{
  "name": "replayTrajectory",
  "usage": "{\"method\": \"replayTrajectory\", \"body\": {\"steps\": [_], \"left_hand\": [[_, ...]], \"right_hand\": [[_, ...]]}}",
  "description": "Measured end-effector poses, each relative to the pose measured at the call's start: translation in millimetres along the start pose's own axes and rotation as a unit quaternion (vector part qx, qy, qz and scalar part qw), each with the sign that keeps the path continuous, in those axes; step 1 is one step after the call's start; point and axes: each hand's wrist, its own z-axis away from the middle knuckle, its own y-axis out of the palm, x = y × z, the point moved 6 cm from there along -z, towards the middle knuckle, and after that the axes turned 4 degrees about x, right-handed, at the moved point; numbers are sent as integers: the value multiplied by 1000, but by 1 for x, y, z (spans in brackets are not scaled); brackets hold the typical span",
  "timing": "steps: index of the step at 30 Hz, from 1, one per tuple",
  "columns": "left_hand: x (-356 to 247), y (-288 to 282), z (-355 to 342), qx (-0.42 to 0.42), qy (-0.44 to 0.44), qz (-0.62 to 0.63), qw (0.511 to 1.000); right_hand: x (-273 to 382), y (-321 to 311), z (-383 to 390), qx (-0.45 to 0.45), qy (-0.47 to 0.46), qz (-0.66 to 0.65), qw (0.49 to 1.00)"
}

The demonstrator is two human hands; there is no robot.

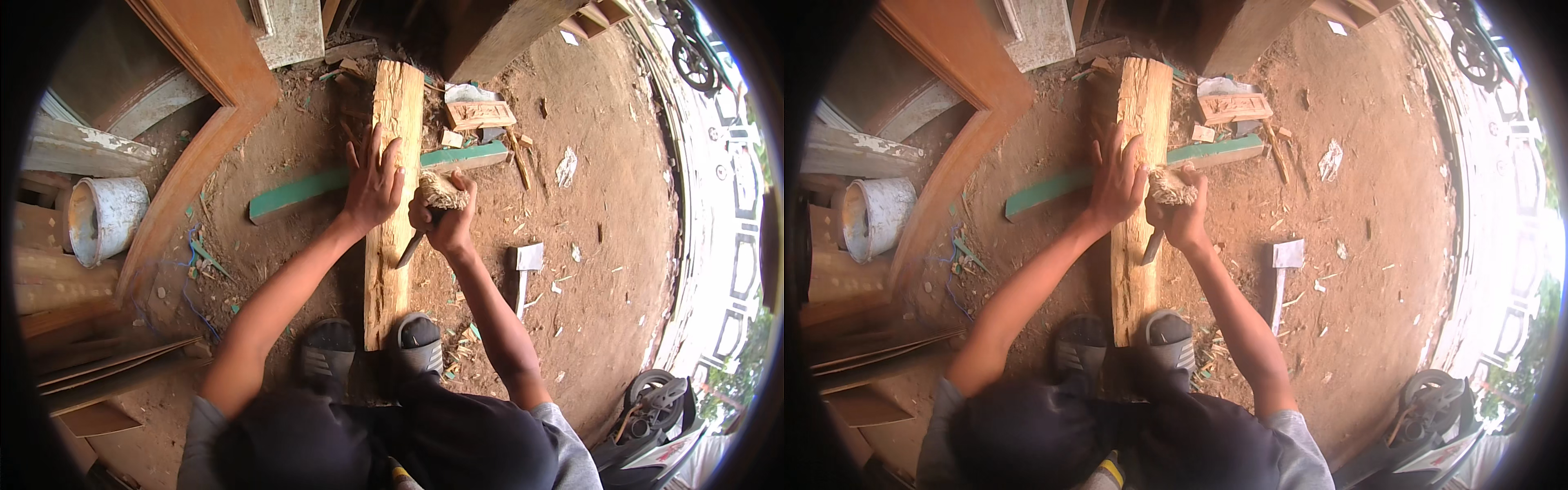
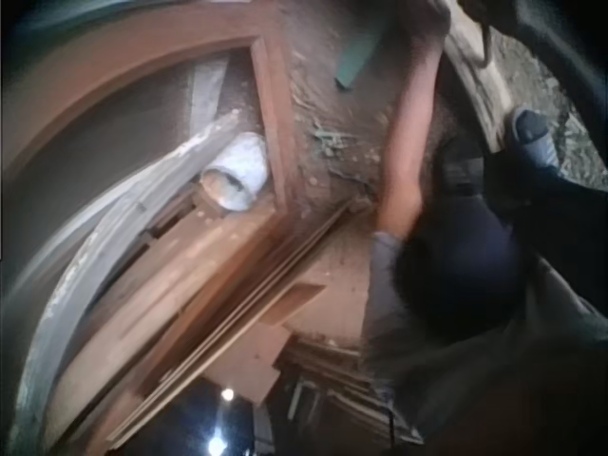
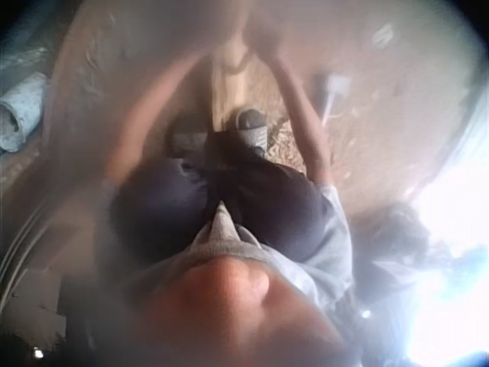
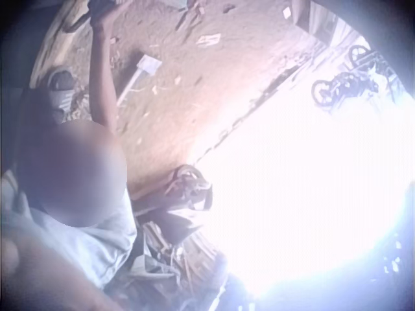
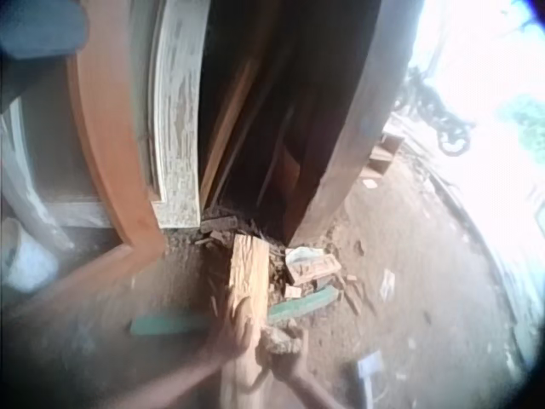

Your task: The person uses a chisel and mallet to carve a wooden plank resting on a green support. They repeatedly strike the chisel to remove wood shavings and occasionally clear debris by hand.

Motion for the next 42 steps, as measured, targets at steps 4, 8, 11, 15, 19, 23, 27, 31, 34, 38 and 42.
{"method": "replayTrajectory", "body": {"steps": [4, 8, 11, 15, 19, 23, 27, 31, 34, 38, 42], "left_hand": [[9, 1, 2, -29, -41, 84, 995], [14, 6, 2, -34, -74, 124, 989], [16, 8, 3, -12, -83, 134, 987], [18, 3, 3, -20, -99, 177, 979], [19, 2, 4, -52, -99, 208, 972], [25, 9, 9, -44, -122, 207, 970], [25, 13, 9, 0, -88, 136, 987], [28, 11, 9, -16, -127, 204, 971], [27, 10, 8, -27, -148, 224, 963], [26, 8, 7, -34, -132, 211, 968], [27, 8, 7, -31, -125, 217, 968]], "right_hand": [[58, -3, 0, 73, -151, 72, 983], [108, 13, -1, 31, -282, 0, 959], [98, 15, -3, -23, -265, -33, 963], [74, -11, 7, -2, -271, -104, 957], [74, -35, 18, -15, -256, -51, 965], [105, -13, 18, -16, -274, -20, 962], [148, 22, 15, 28, -429, 43, 902], [127, 22, -14, 15, -420, 125, 899], [94, 6, -40, -25, -357, 171, 918], [95, -3, -39, 21, -329, 124, 936], [96, -23, 4, -44, -98, 166, 980]]}}
